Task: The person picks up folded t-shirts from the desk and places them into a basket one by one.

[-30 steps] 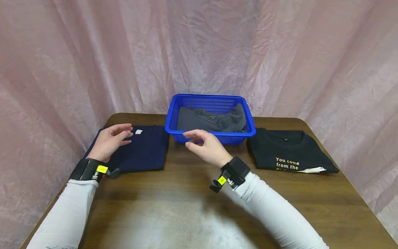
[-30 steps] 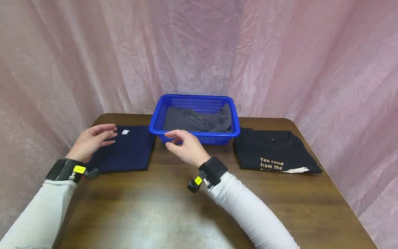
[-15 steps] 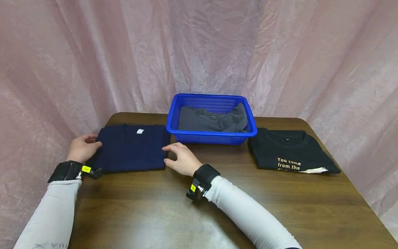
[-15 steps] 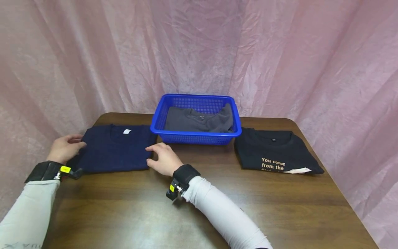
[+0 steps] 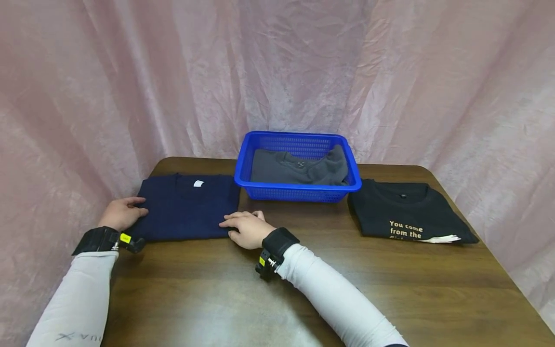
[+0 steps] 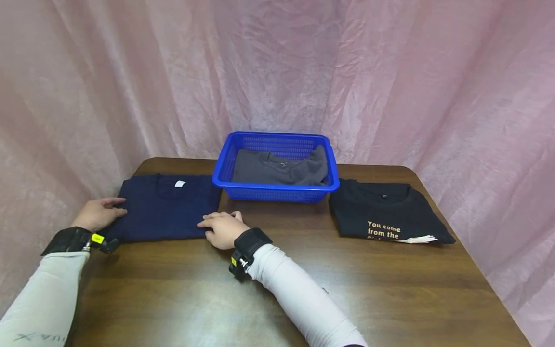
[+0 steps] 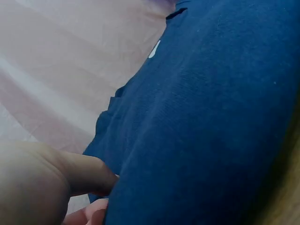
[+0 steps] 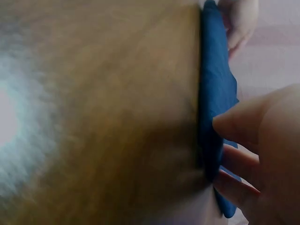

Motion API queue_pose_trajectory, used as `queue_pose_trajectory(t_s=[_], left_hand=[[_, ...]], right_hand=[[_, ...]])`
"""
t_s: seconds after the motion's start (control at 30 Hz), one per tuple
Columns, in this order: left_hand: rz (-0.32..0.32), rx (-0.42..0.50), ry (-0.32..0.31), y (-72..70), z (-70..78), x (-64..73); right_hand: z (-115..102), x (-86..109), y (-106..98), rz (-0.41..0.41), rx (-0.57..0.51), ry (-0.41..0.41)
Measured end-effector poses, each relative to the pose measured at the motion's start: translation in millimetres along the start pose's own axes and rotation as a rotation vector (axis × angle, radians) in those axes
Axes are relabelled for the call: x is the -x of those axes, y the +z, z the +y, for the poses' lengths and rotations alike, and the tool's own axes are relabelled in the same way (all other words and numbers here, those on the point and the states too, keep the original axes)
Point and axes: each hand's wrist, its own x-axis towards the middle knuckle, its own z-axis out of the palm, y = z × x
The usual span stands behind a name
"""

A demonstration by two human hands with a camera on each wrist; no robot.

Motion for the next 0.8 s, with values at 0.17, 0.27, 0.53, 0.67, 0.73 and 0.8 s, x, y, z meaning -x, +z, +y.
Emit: queue_pose_trajectory(t_s=[0.17, 0.27, 0.53, 0.67, 0.73, 0.8], left_hand=[[0.005, -0.034, 0.006, 4.5, 5.4, 2.6], [-0.006, -0.036, -0.001, 4.9, 6.3, 4.5], [-0.023, 0.009, 0.036, -0.5, -0.2, 17.5], [-0.013, 0.014, 0.033, 1.7, -2.0, 26.8], [-0.004, 0.016, 0.036, 3.6, -1.9, 31.6], [0.008, 0.019, 0.045, 5.4, -1.4, 36.0]], right_hand=[[6, 4.1, -3, -0.025, -0.019, -0.010], [6, 9.3, -4, -0.044, -0.017, -0.018], [-1, 26.2, -5, -0.054, -0.019, -0.062], [-4, 34.3, -3, -0.052, -0.018, -0.083], [-6, 38.0, -3, -0.052, -0.018, -0.092], [-7, 41.2, -2, -0.052, -0.015, -0.099]])
